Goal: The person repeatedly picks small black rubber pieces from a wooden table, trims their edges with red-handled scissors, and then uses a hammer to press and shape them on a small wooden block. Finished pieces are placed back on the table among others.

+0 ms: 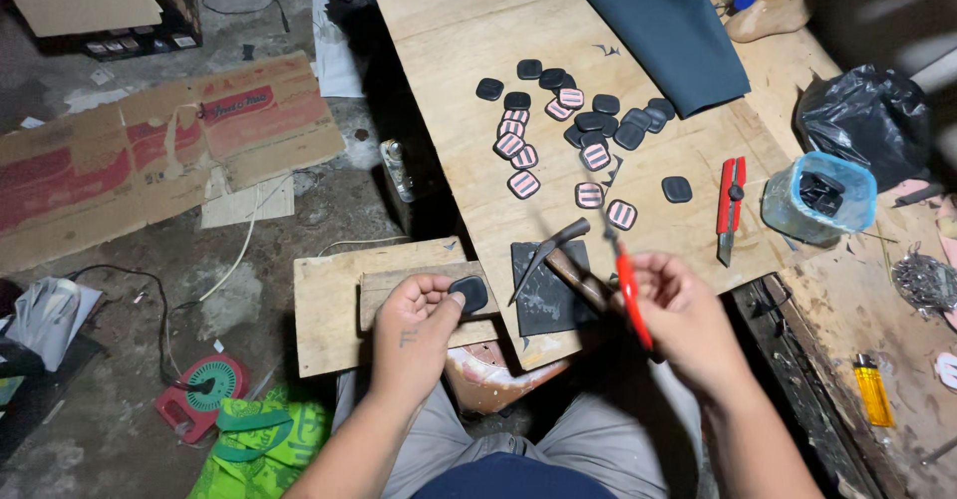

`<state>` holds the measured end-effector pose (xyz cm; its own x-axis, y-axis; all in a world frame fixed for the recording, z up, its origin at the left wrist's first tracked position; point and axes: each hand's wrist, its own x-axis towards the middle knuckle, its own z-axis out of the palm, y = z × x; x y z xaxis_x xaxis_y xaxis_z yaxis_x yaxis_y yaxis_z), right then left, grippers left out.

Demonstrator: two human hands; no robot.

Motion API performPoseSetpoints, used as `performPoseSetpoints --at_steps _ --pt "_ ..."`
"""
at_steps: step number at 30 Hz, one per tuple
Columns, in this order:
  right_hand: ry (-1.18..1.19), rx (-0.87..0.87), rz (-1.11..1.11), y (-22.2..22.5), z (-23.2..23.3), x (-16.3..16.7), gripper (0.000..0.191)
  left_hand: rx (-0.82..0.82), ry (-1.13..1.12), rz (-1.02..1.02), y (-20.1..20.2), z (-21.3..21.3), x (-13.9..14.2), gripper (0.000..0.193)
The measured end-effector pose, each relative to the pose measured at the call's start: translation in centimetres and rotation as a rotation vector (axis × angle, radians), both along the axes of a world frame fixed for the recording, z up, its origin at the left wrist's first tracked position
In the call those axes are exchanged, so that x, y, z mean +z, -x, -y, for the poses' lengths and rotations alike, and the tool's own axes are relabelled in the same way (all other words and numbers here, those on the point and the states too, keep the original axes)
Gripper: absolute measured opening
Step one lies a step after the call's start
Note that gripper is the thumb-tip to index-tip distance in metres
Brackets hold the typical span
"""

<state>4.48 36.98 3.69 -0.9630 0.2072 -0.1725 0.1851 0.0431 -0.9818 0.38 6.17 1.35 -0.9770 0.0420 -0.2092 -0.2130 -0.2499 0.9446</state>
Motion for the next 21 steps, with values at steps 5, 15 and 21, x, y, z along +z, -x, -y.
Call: performPoseSetpoints --at_steps 5,15,21 --pt "0.156 0.401 0.164 -3.6 6.2 -2.6 0.054 0.064 -0.035 -0.058 1.3 0.3 -0.6 0.019" --pt "0.527 0.652 0.293 -5.3 8.4 -5.1 0.076 0.002 -0.139 -0.01 1.5 1.5 -1.3 0.019" --pt "0.466 0.644 0.251 -5.5 8.3 -4.7 0.074 -0.055 -0.232 0.015 1.6 1.9 -1.8 0.018"
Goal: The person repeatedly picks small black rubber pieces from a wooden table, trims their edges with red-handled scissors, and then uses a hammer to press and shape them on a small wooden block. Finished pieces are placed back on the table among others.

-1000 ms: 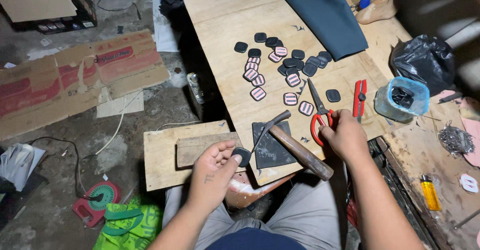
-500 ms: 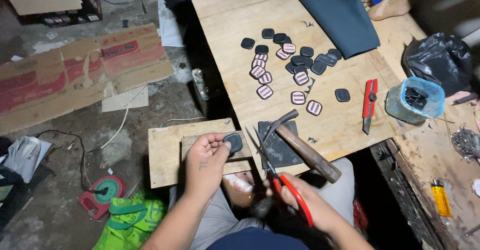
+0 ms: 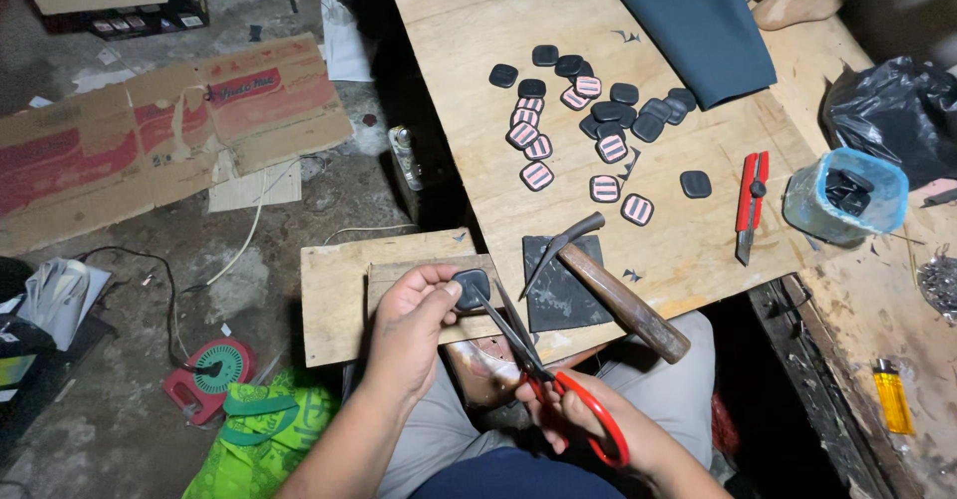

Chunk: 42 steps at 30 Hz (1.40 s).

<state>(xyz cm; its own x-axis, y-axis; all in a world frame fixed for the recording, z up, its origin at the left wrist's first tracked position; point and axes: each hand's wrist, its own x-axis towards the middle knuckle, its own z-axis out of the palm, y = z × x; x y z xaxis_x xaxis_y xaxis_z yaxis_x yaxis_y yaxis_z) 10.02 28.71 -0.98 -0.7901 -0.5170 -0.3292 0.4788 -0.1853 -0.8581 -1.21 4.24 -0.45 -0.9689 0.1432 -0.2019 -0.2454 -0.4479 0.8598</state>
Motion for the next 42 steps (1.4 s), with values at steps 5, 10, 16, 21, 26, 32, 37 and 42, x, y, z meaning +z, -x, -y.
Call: performPoseSetpoints --at_steps 5,10,16,21,26,32,37,42 --pt "-0.313 0.076 -0.145 1.0 -0.7 0.3 0.056 -0.017 0.162 -0.012 0.3 0.3 -0.1 0.021" --pt "-0.341 0.101 -0.155 1.5 -0.8 0.3 0.04 -0.021 0.15 0.037 0.6 0.4 -0.1 0.023" --pt "-0.386 0.098 -0.169 1.8 -1.4 -0.1 0.049 -0.076 0.186 0.015 0.6 0.4 0.3 0.023" --pt "-0.167 0.076 -0.054 1.3 -1.5 -0.8 0.06 -0.089 0.16 0.0 0.3 0.1 0.7 0.022" --pt "-0.203 -0.005 0.072 1.0 -0.7 -1.4 0.044 -0.064 0.217 0.02 0.4 -0.1 0.6 0.024" --pt "-0.338 -0.113 0.223 0.6 -0.1 -1.8 0.031 -0.049 0.22 -0.018 0.2 0.0 0.6 0.024" --pt "-0.362 -0.136 0.196 0.3 -0.4 -3.0 0.022 -0.048 0.167 0.002 0.3 0.1 0.4 0.023" --pt "-0.428 -0.112 -0.102 0.3 -0.2 -3.9 0.022 -0.015 0.203 -0.033 0.5 0.0 -0.1 0.022"
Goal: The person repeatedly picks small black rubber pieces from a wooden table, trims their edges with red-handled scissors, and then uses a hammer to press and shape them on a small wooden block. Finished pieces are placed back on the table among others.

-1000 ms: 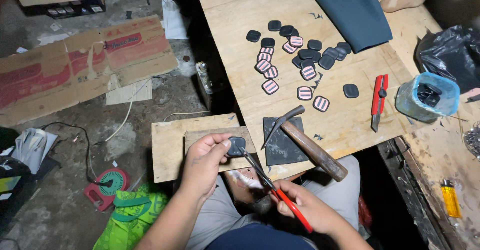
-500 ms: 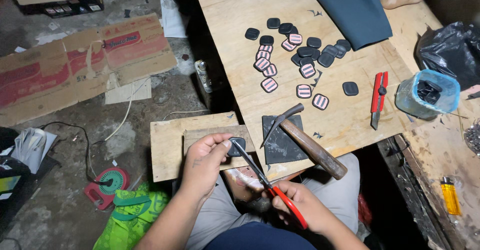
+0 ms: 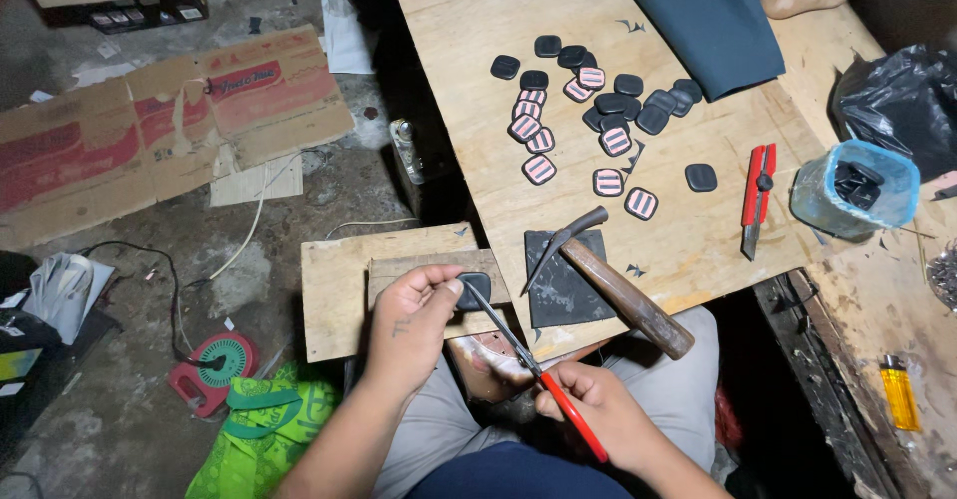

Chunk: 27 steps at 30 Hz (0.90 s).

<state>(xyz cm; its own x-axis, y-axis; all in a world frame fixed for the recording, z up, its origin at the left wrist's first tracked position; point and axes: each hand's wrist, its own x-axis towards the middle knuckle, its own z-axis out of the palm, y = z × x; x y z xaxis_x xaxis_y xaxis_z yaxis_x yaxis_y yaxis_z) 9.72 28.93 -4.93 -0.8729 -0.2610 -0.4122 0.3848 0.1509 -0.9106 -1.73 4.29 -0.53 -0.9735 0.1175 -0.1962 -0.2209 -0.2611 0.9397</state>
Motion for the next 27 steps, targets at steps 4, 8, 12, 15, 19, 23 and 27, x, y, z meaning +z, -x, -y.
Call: performPoseSetpoints --at_steps 4,8,12,15,19,23,27 --pt "0.026 0.053 -0.08 0.1 0.3 0.8 0.03 0.042 -0.009 -0.045 0.2 0.1 0.1 0.034" --pt "0.251 0.087 0.119 0.2 0.5 2.2 0.047 0.007 -0.038 -0.002 -0.1 0.1 0.7 0.034" --pt "0.235 0.103 0.127 0.5 0.8 2.7 0.05 -0.005 -0.131 0.085 -0.2 -0.1 1.1 0.018" --pt "0.126 0.131 0.122 0.9 0.6 2.5 0.047 0.016 -0.213 0.199 -0.1 0.3 1.1 0.011" --pt "0.027 0.186 0.018 1.1 0.3 1.8 0.043 0.023 -0.159 0.278 0.0 0.8 1.1 0.017" --pt "0.06 0.209 0.073 1.3 -0.2 1.6 0.044 0.047 -0.089 0.304 0.1 0.8 1.2 0.018" --pt "0.308 0.204 0.129 1.1 0.1 2.2 0.051 0.0 -0.051 0.125 -0.3 0.8 1.2 0.021"
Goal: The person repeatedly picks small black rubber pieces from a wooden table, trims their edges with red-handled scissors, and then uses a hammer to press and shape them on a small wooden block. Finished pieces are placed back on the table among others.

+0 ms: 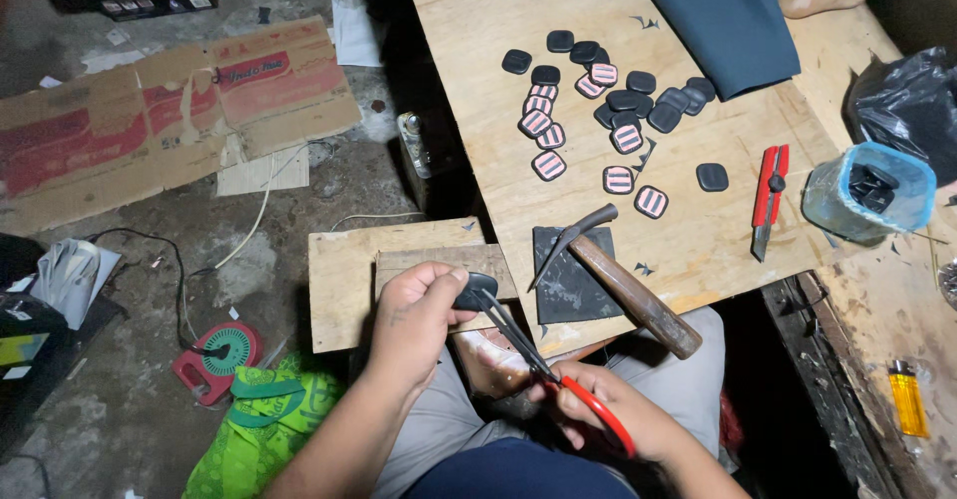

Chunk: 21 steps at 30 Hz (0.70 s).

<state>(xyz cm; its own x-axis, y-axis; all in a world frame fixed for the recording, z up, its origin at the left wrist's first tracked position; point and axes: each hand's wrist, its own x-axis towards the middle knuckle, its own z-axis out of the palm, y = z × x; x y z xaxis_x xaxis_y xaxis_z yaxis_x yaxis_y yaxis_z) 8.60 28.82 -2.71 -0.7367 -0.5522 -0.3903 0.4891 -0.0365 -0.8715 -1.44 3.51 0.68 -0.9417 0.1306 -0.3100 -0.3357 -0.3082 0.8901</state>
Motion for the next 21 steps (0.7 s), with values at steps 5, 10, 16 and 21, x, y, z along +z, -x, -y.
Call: performPoseSetpoints --at_steps 5,10,16,21 --pt "0.348 -0.147 0.111 -1.5 1.1 1.0 0.061 -0.034 0.041 -0.122 -0.4 -0.1 -0.1 0.023" --pt "-0.023 -0.104 0.059 -0.8 1.3 0.4 0.045 -0.006 0.065 -0.003 -0.2 -0.1 -0.1 0.026" --pt "-0.199 -0.201 0.178 -1.1 1.3 -0.4 0.031 -0.029 0.077 -0.025 0.0 0.3 0.0 0.026" --pt "-0.215 -0.23 0.108 -1.3 1.3 -1.2 0.023 -0.031 0.078 -0.027 0.1 0.3 -0.5 0.026"
